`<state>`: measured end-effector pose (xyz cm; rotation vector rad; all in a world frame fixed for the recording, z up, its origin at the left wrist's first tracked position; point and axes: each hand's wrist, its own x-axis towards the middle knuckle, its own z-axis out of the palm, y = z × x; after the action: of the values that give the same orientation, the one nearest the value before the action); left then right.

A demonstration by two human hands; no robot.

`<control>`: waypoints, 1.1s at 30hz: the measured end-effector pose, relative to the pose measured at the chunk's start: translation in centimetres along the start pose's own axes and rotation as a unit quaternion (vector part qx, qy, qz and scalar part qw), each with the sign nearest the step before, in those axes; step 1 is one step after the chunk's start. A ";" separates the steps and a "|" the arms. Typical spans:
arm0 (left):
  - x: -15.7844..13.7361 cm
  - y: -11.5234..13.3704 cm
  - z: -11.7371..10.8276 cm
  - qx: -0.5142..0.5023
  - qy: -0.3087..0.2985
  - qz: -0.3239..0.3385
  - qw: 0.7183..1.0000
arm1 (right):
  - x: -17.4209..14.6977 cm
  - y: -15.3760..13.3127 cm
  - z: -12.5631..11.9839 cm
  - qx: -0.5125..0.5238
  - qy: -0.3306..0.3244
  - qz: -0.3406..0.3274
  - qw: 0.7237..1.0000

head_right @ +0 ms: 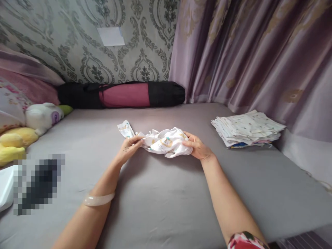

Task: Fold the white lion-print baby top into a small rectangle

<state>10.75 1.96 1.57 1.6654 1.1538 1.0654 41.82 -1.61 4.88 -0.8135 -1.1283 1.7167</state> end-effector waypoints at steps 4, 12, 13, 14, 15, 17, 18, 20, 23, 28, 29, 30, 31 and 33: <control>-0.8 0.3 -0.6 -0.075 0.040 -0.036 0.996 | 0.4 0.5 0.0 0.007 0.033 0.021 0.999; -0.7 0.0 -1.6 -0.161 0.138 -0.044 0.976 | 0.8 1.3 -0.7 -0.062 0.079 0.068 0.993; -0.6 -0.2 -1.8 -0.154 0.147 -0.045 0.976 | 0.9 1.4 -0.8 -0.081 0.084 0.076 0.990; -0.6 -0.4 -2.0 -0.145 0.157 -0.046 0.976 | 0.9 1.6 -0.8 -0.102 0.089 0.083 0.987; -0.6 -0.4 -2.2 -0.136 0.166 -0.048 0.975 | 1.0 1.7 -0.8 -0.123 0.094 0.089 0.984; -0.7 -0.3 -2.5 -0.122 0.181 -0.053 0.975 | 1.1 2.0 -0.7 -0.166 0.100 0.095 0.976; -0.8 -0.2 -2.6 -0.115 0.182 -0.056 0.975 | 1.1 2.1 -0.7 -0.189 0.100 0.094 0.972; -1.0 0.4 -2.7 -0.100 0.168 -0.065 0.979 | 1.1 2.2 -0.5 -0.233 0.094 0.080 0.965; -1.5 1.5 -2.9 -0.085 0.125 -0.089 0.984 | 1.2 2.2 -0.5 -0.296 0.077 0.040 0.951; -2.3 3.3 -4.2 -0.056 0.054 -0.097 0.992 | 1.3 0.9 -0.7 -0.401 0.059 -0.028 0.914; -2.3 3.8 -4.7 -0.041 0.041 -0.082 0.995 | 1.3 0.3 -0.7 -0.423 0.060 -0.044 0.903; -2.4 4.3 -5.2 -0.027 0.033 -0.066 0.997 | 1.3 -0.5 -0.6 -0.445 0.061 -0.061 0.891; -2.4 4.9 -5.7 -0.015 0.028 -0.050 0.998 | 1.1 -1.3 -0.5 -0.466 0.062 -0.078 0.879; -2.2 6.5 -6.7 0.006 0.030 -0.020 0.999 | 0.7 -3.5 0.0 -0.508 0.067 -0.102 0.853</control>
<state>5.65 -0.63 9.28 1.6217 1.2304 1.0917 42.65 -0.31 8.12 -1.3380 -1.9611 0.7684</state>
